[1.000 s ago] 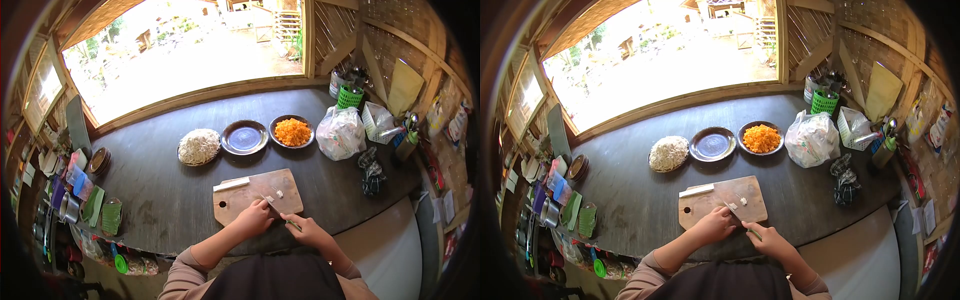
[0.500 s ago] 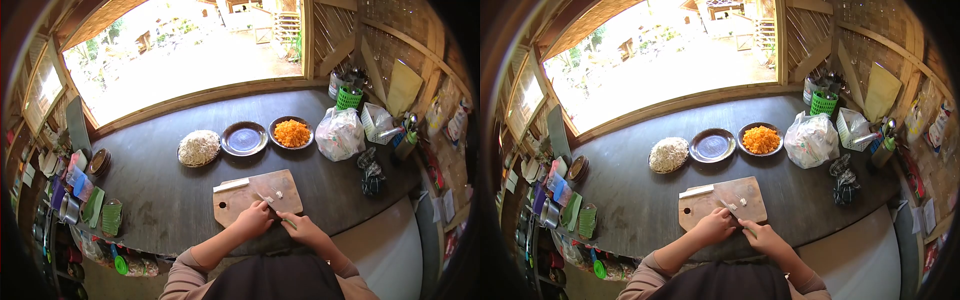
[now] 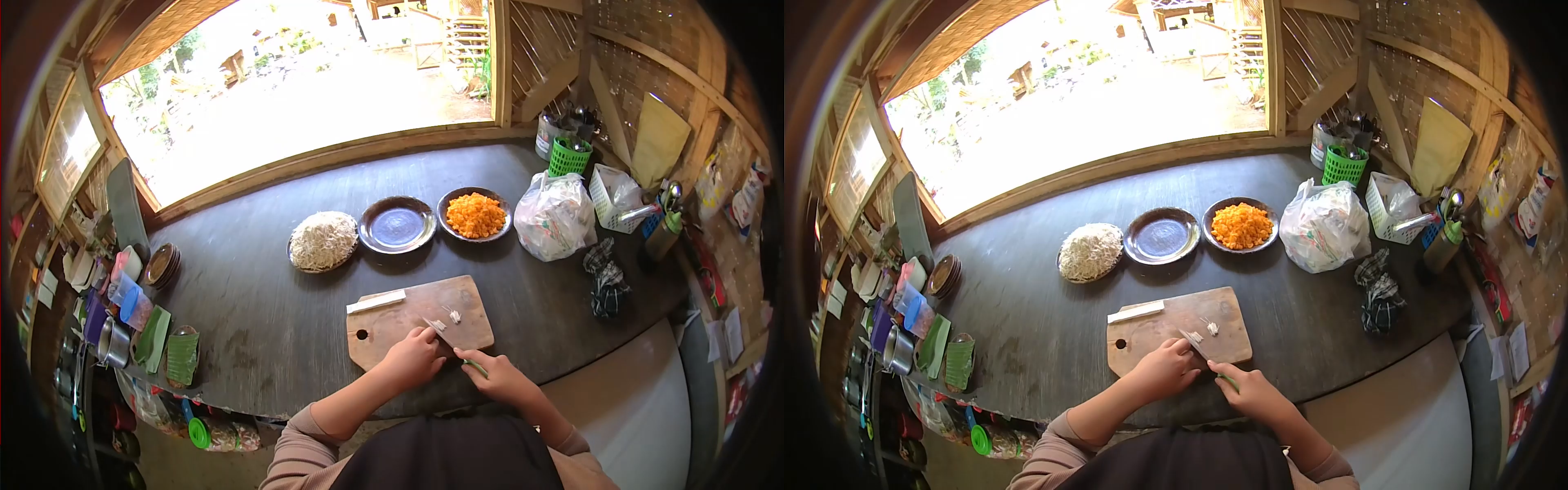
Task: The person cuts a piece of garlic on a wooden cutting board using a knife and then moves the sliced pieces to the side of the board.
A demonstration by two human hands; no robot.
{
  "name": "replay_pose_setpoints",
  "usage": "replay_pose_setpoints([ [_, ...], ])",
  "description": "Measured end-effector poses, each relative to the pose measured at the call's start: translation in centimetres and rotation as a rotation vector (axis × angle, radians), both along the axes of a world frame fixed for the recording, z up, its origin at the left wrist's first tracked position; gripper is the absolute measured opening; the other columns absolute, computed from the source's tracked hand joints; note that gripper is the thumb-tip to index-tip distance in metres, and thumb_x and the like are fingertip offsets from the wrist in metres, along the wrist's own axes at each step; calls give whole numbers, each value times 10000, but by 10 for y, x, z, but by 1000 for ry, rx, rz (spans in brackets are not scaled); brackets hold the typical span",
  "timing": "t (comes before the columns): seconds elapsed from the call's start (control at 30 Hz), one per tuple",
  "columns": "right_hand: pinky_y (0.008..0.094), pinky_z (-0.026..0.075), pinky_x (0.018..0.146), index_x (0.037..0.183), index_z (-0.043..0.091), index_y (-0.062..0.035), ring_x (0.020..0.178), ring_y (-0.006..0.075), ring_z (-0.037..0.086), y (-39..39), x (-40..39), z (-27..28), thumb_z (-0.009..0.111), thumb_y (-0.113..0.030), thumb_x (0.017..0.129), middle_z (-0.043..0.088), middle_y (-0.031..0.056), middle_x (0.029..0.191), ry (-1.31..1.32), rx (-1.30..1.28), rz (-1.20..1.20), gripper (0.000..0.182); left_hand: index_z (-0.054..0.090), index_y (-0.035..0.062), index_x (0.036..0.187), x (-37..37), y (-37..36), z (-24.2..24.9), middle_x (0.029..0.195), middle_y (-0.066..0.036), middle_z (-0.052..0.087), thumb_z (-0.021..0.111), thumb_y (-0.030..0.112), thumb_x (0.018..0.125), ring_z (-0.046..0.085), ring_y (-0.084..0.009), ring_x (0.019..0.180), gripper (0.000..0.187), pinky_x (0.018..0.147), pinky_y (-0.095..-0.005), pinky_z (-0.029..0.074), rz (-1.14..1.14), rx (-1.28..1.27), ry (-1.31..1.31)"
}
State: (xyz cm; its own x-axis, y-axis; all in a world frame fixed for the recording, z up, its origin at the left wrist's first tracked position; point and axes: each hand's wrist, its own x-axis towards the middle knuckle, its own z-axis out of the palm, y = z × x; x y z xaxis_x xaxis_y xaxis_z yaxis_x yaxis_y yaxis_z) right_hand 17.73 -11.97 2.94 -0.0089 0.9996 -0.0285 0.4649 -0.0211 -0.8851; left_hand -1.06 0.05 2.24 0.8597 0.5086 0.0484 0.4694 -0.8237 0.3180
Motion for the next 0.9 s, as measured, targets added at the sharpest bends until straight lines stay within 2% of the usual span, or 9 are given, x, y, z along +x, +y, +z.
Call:
replay_pose_setpoints([
  [0.07, 399, 526, 747, 1298, 594, -97, 814, 383, 689, 8, -3, -18, 577, -157, 956, 695, 217, 939, -31, 175, 3, 348, 671, -27, 1043, 0, 0, -3, 1182, -133, 588, 625, 288, 893, 532, -316, 1158, 351, 970, -389, 486, 6, -20, -30],
  [0.2, 417, 530, 776, 1282, 598, -76, 885, 388, 685, 20, -8, -13, 574, -143, 955, 688, 220, 1012, -67, 56, 15, 334, 670, -24, 1045, -1, 6, -14, 1189, -140, 588, 622, 282, 895, 526, -325, 1165, 344, 989, -394, 469, -45, -3, -17],
  [0.3, 397, 532, 786, 1278, 603, -90, 891, 387, 687, 21, -4, -24, 581, -152, 954, 687, 215, 1038, -36, 226, 20, 331, 664, -21, 1058, 0, 7, -13, 1187, -147, 587, 622, 273, 894, 525, -327, 1171, 339, 994, -393, 464, -93, 57, 76],
  [0.37, 384, 530, 785, 1284, 602, -110, 879, 382, 691, 9, -1, -9, 589, -165, 952, 692, 209, 1023, -30, 70, 2, 337, 656, -26, 1067, -1, 4, -10, 1197, -149, 576, 622, 274, 896, 524, -326, 1172, 347, 984, -396, 475, -31, 12, 7],
  [0.5, 368, 530, 775, 1291, 598, -123, 853, 373, 697, -2, 2, 1, 596, -180, 951, 696, 206, 996, -14, 70, 6, 345, 649, -38, 1068, -1, 0, -2, 1219, -150, 561, 623, 281, 899, 524, -327, 1173, 362, 974, -394, 488, -9, -7, 28],
  [0.6, 364, 530, 768, 1293, 594, -120, 866, 376, 695, -4, 2, 14, 597, -187, 952, 693, 214, 993, -47, -168, -10, 348, 650, -37, 1066, -1, 2, -4, 1238, -152, 548, 622, 289, 902, 523, -328, 1176, 366, 966, -392, 496, -18, -2, 10],
  [0.7, 377, 530, 764, 1295, 590, -109, 868, 391, 687, -2, -2, 11, 590, -177, 954, 689, 225, 980, -24, -101, -7, 348, 653, -28, 1074, -1, 1, 0, 1229, -153, 554, 624, 288, 902, 521, -330, 1180, 361, 972, -397, 492, -21, -9, 12],
  [0.77, 437, 541, 755, 1289, 589, -94, 853, 422, 673, 4, -4, -4, 572, -163, 955, 677, 254, 947, -33, 81, 10, 342, 655, -20, 1079, -1, 0, 0, 1209, -152, 566, 630, 284, 896, 523, -333, 1173, 356, 977, -401, 484, -3, -25, -6],
  [0.9, 407, 529, 764, 1293, 588, -84, 855, 408, 677, 18, -8, -14, 576, -151, 958, 687, 231, 960, -49, 140, 12, 342, 657, -18, 1080, -1, 2, -4, 1191, -156, 576, 636, 278, 889, 529, -338, 1161, 353, 981, -404, 476, -11, -59, 2],
])
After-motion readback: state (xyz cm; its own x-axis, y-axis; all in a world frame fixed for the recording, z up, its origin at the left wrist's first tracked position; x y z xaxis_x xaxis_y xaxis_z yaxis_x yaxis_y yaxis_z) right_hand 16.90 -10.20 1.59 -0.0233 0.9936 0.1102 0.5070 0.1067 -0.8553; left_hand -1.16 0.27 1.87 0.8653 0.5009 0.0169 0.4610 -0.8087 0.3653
